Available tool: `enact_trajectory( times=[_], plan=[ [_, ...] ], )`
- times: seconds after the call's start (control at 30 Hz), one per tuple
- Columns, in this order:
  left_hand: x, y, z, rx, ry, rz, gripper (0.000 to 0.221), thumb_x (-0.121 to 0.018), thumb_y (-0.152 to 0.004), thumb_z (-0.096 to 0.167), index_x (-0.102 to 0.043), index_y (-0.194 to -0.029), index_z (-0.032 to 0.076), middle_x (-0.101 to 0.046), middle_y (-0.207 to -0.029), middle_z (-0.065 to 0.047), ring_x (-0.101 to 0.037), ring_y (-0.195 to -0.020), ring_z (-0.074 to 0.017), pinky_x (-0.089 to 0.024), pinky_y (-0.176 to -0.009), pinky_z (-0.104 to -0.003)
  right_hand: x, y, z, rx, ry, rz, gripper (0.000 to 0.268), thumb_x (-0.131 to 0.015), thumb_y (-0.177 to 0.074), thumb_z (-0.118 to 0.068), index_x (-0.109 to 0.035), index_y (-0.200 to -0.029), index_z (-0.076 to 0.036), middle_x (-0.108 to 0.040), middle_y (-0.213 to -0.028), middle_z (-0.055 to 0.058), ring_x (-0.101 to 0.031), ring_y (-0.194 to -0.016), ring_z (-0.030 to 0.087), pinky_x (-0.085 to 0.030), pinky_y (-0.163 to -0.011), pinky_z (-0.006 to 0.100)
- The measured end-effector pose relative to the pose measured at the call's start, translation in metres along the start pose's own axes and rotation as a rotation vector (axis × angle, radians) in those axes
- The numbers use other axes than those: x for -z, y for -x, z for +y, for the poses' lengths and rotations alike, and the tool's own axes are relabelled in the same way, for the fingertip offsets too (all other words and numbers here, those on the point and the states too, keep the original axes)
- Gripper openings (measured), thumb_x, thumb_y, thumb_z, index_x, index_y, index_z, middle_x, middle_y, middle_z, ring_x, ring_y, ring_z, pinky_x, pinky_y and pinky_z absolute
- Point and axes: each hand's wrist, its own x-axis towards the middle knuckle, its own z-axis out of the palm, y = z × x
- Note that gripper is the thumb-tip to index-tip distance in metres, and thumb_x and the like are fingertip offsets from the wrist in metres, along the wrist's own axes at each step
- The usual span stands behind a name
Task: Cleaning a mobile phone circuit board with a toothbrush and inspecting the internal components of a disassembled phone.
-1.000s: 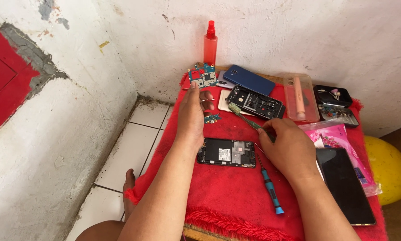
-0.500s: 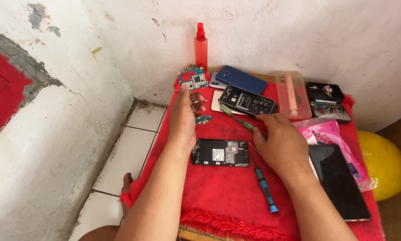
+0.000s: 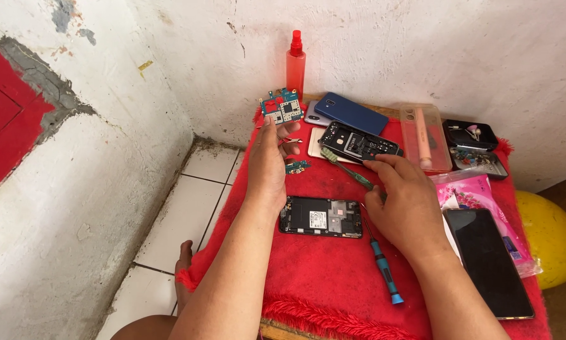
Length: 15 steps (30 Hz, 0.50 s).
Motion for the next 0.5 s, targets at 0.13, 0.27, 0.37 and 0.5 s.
enact_trajectory(
  times=[0.13, 0.27, 0.37, 0.5],
  plan=[
    [0.001, 0.001, -0.001, -0.006, -0.011, -0.012, 0.042, -0.04, -0.108, 0.05, -0.061, -0.115, 0.014, -0.073, -0.118, -0.006, -0.063, -0.072, -0.0103, -0.041, -0.064, -0.029, 0.001, 0.0, -0.002, -0.043, 0.011, -0.044, 0.048, -0.066, -0.075, -0.013, -0.075, -0.122, -0.022, -0.069, -0.119, 0.004, -0.07, -0.109, 0.031, -0.056, -0.087, 0.046],
    [-0.002, 0.001, 0.001, -0.017, 0.003, -0.031, 0.044, -0.04, -0.108, 0.049, -0.06, -0.119, 0.012, -0.072, -0.122, -0.009, -0.067, -0.079, -0.0143, -0.043, -0.066, -0.03, 0.006, -0.006, -0.009, -0.037, 0.031, -0.006, 0.034, -0.068, -0.086, -0.027, -0.077, -0.118, -0.024, -0.071, -0.114, 0.002, -0.069, -0.109, 0.028, -0.054, -0.091, 0.045],
    [-0.003, 0.003, -0.002, -0.011, -0.008, -0.048, 0.047, -0.04, -0.107, 0.051, -0.06, -0.121, 0.011, -0.071, -0.126, -0.009, -0.07, -0.088, -0.0172, -0.046, -0.067, -0.031, 0.001, -0.003, -0.007, -0.048, 0.046, 0.003, 0.028, -0.07, -0.093, -0.04, -0.078, -0.115, -0.025, -0.073, -0.103, 0.001, -0.071, -0.103, 0.027, -0.053, -0.09, 0.043],
    [-0.001, 0.001, -0.004, -0.019, -0.032, -0.082, 0.049, -0.038, -0.106, 0.053, -0.06, -0.12, 0.011, -0.071, -0.127, -0.009, -0.071, -0.099, -0.0207, -0.048, -0.069, -0.032, 0.003, 0.001, -0.006, -0.17, 0.098, -0.2, 0.029, -0.072, -0.087, -0.041, -0.078, -0.111, -0.024, -0.074, -0.091, 0.005, -0.072, -0.093, 0.03, -0.056, -0.084, 0.045]
  ],
)
